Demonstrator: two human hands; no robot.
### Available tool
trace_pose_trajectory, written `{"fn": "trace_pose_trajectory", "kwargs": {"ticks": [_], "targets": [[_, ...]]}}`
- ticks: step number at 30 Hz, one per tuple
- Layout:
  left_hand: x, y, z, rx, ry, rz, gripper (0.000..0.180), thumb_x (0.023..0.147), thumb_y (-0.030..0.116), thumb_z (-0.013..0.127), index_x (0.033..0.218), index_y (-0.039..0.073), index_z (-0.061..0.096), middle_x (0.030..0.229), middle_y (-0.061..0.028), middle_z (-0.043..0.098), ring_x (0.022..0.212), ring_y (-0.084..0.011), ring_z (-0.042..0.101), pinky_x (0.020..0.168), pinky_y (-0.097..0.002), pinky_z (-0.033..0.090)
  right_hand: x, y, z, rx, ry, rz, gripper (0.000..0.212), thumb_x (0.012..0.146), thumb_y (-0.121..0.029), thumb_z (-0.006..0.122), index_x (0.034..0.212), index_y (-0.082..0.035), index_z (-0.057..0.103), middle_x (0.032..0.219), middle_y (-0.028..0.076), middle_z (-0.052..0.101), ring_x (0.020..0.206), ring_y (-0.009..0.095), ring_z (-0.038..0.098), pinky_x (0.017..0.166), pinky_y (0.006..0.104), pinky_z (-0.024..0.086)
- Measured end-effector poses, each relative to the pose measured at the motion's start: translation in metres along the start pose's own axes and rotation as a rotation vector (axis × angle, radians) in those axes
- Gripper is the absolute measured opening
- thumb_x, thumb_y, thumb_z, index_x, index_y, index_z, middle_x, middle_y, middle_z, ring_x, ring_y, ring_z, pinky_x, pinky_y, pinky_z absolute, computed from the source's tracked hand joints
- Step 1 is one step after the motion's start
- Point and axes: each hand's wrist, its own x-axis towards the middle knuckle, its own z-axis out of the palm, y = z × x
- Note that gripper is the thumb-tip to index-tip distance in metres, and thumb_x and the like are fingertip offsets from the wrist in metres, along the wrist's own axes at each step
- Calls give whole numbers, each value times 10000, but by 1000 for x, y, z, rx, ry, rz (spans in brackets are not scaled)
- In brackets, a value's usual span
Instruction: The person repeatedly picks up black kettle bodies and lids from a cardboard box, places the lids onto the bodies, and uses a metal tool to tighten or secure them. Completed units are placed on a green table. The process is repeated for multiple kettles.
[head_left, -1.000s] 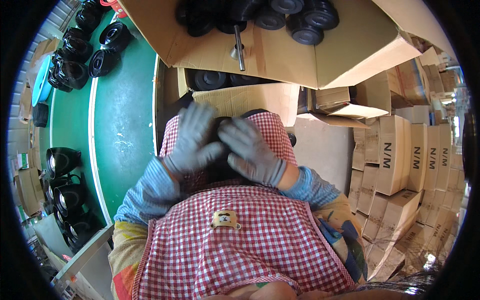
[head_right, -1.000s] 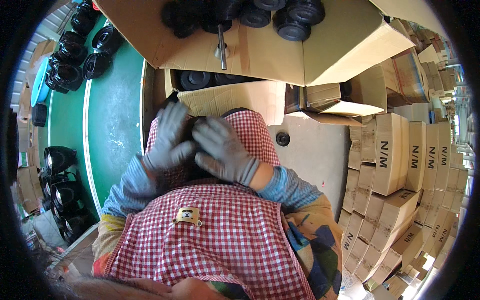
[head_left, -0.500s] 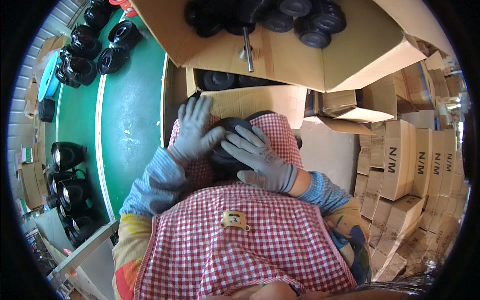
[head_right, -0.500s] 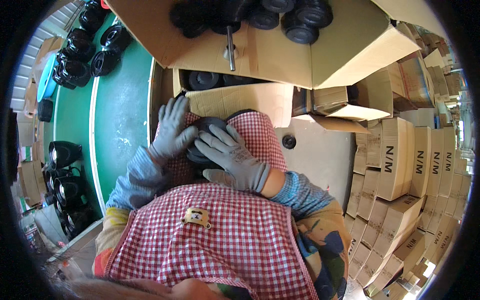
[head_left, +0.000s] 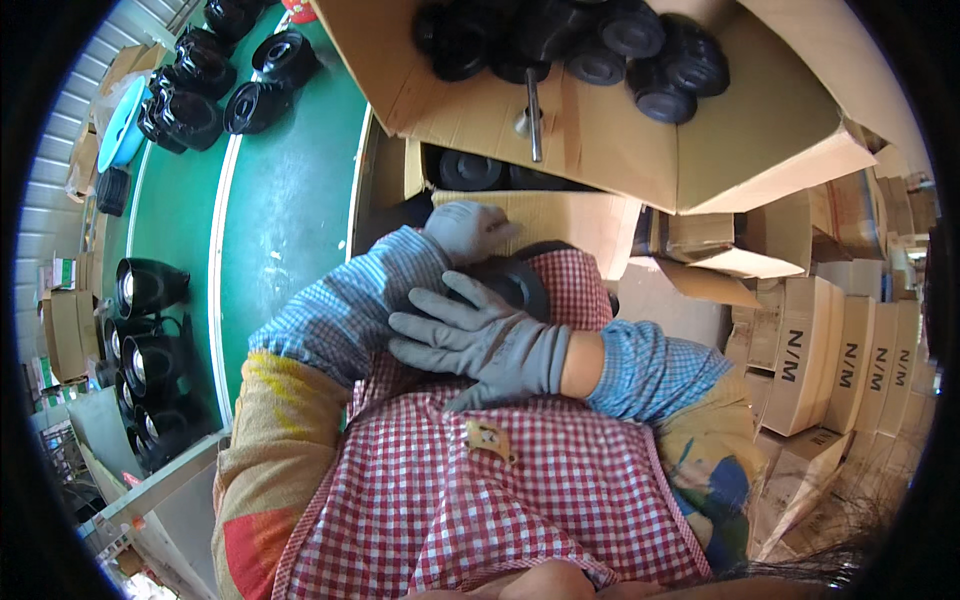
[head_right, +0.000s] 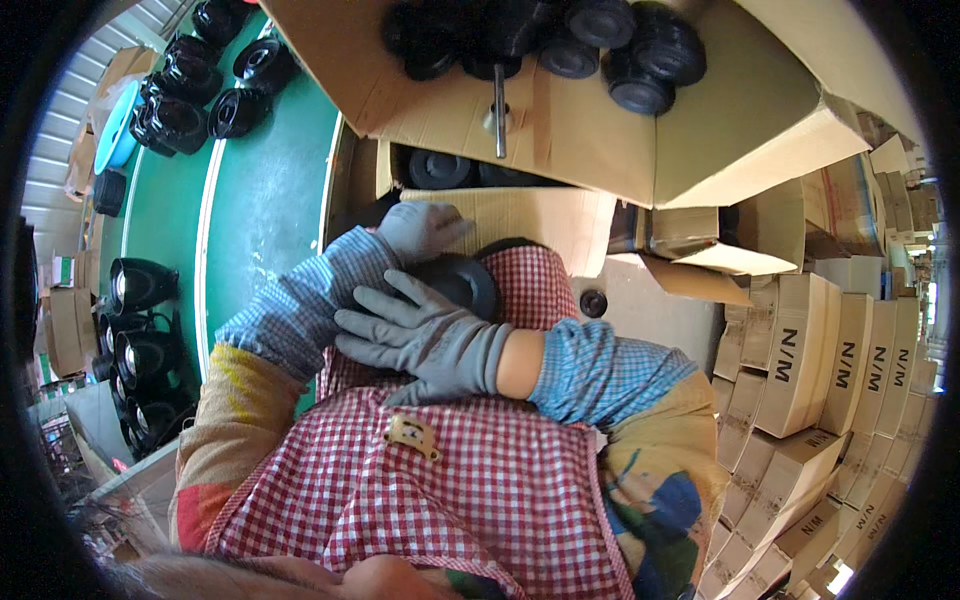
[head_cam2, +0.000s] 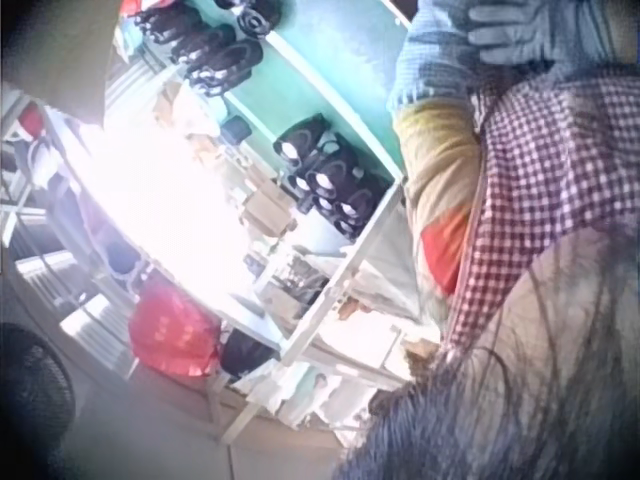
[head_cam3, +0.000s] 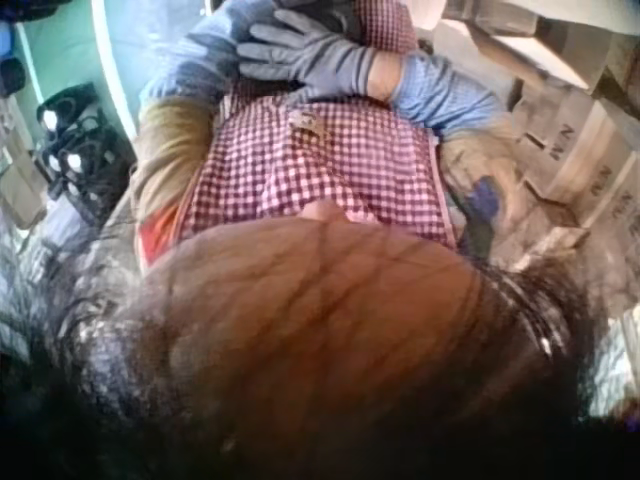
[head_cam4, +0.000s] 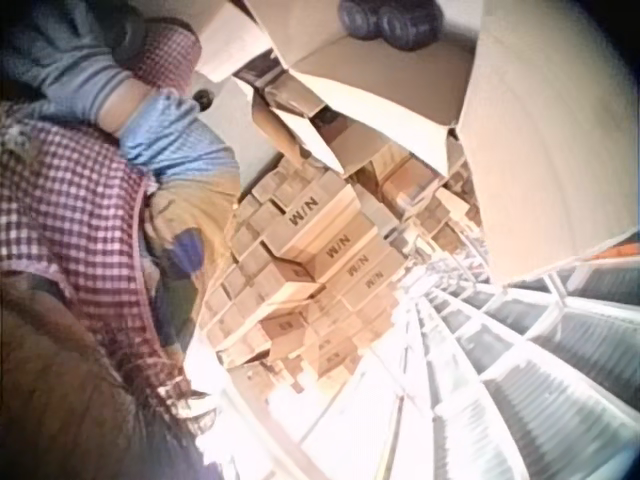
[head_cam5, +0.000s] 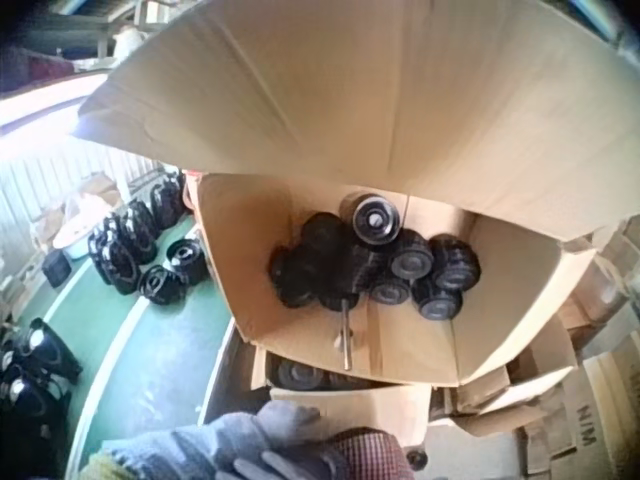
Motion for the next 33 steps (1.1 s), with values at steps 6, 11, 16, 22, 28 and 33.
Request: {"fn": "trace_pose_trajectory", "kwargs": {"ticks": [6,11,16,22,28,33], "targets": [[-15,-19,12,-588,-207,630,398,1044,239,536,1410,85,558,1442,-153,535,1329,-287,527,1119,-435,398,-51,70,-16,25,-5,164,912,848,-724,578,1565,-189,398,1643,139,302,1543,345,184,1234,595,86],[27,-4,6,-56,25,257,332,960,353,627,1146,80,654,997,-217,690,945,-364,703,832,-435,542,14,19,-3,-37,157,-140,817,863,-603,660,1510,-140,475,1557,144,433,1452,365,358,1205,618,197],[-7,-34,57,-1177,-198,199,367,952,186,623,1297,63,612,1270,-137,658,1207,-248,617,1047,-378,481,-45,95,10,348,-256,142,766,870,-547,673,1498,-147,489,1597,131,387,1492,353,307,1221,602,181],[24,4,-8,-245,-428,184,408,962,206,606,1351,93,554,1275,-132,641,1178,-308,629,992,-394,514,-23,47,0,-60,111,-35,700,937,-573,563,1498,-159,495,1622,122,357,1545,359,195,1224,638,5],[13,-33,72,-914,-137,539,371,957,321,650,1251,93,656,1243,-150,675,1167,-237,642,957,-383,509,-52,95,32,438,221,-25,724,874,-592,617,1482,-208,532,1634,114,340,1552,353,165,1223,613,9],[72,-58,63,-750,-165,1341,526,1004,570,433,1241,195,716,1257,-118,699,1143,-333,622,896,-506,487,-35,49,-1,-82,118,63,796,846,-619,625,1525,-230,481,1686,131,223,1566,368,113,1220,627,37]]}}
